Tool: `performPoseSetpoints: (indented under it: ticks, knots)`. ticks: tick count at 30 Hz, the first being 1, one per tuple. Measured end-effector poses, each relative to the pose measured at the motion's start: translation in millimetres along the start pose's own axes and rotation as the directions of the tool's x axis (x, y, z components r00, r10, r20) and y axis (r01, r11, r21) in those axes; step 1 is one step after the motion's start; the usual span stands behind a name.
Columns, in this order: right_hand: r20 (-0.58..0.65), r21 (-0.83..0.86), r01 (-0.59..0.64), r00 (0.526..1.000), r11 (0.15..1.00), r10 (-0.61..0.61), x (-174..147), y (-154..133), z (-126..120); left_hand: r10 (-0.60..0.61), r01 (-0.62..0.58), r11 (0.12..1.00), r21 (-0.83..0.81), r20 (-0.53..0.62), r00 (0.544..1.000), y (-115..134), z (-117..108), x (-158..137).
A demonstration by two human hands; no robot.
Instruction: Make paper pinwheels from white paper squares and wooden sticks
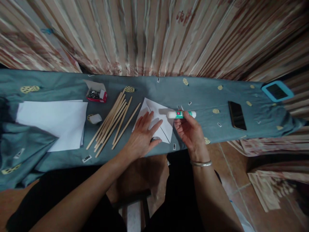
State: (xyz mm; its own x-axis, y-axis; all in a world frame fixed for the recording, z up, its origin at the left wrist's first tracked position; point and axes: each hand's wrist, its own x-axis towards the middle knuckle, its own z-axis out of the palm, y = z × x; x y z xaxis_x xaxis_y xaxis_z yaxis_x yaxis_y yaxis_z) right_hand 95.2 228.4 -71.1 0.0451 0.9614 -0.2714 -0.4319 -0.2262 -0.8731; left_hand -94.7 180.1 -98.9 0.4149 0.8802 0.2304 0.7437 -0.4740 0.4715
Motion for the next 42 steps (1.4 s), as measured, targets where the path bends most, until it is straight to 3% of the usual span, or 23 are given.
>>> performPoseSetpoints:
  ticks: [6,10,13,17,20,23,25,30,35,42]
  knots:
    - [0.096,-0.011,-0.022,0.995,1.0,0.023,-4,0,-7,0.033,-0.035,0.999,-0.023,-0.073,0.997,-5,-27,-16]
    - [0.115,0.052,-0.067,0.992,0.996,0.06,-8,1,-5,-0.164,0.173,0.985,0.005,-0.28,0.946,-35,-62,-33]
    - [0.123,0.091,-0.108,0.988,0.99,0.096,-12,4,2,-0.266,0.312,0.947,0.075,-0.359,0.894,-64,-84,-47]
    - [0.145,0.062,-0.138,0.981,0.988,0.128,-13,8,11,-0.368,0.415,0.896,0.155,-0.264,0.892,-94,-94,-65]
    - [0.154,0.023,-0.125,0.981,0.992,0.121,-13,10,16,-0.41,0.449,0.878,0.167,-0.224,0.884,-101,-97,-72]
    - [0.175,0.007,-0.137,0.975,0.99,0.134,-16,12,24,-0.418,0.453,0.889,0.067,-0.286,0.862,-90,-101,-70]
    - [0.218,0.017,-0.179,0.961,0.984,0.171,-21,14,31,-0.427,0.42,0.903,-0.095,-0.321,0.845,-74,-101,-65]
    - [0.322,0.014,-0.272,0.912,0.962,0.253,-36,26,48,-0.469,0.321,0.811,-0.49,-0.215,0.857,-36,-83,-54]
    - [0.327,0.035,-0.274,0.912,0.961,0.248,-41,35,55,-0.413,0.28,0.818,-0.502,-0.175,0.894,-24,-72,-48]
    - [0.294,0.053,-0.271,0.924,0.961,0.244,-41,35,55,-0.407,0.275,0.823,-0.497,-0.176,0.896,-20,-75,-46]
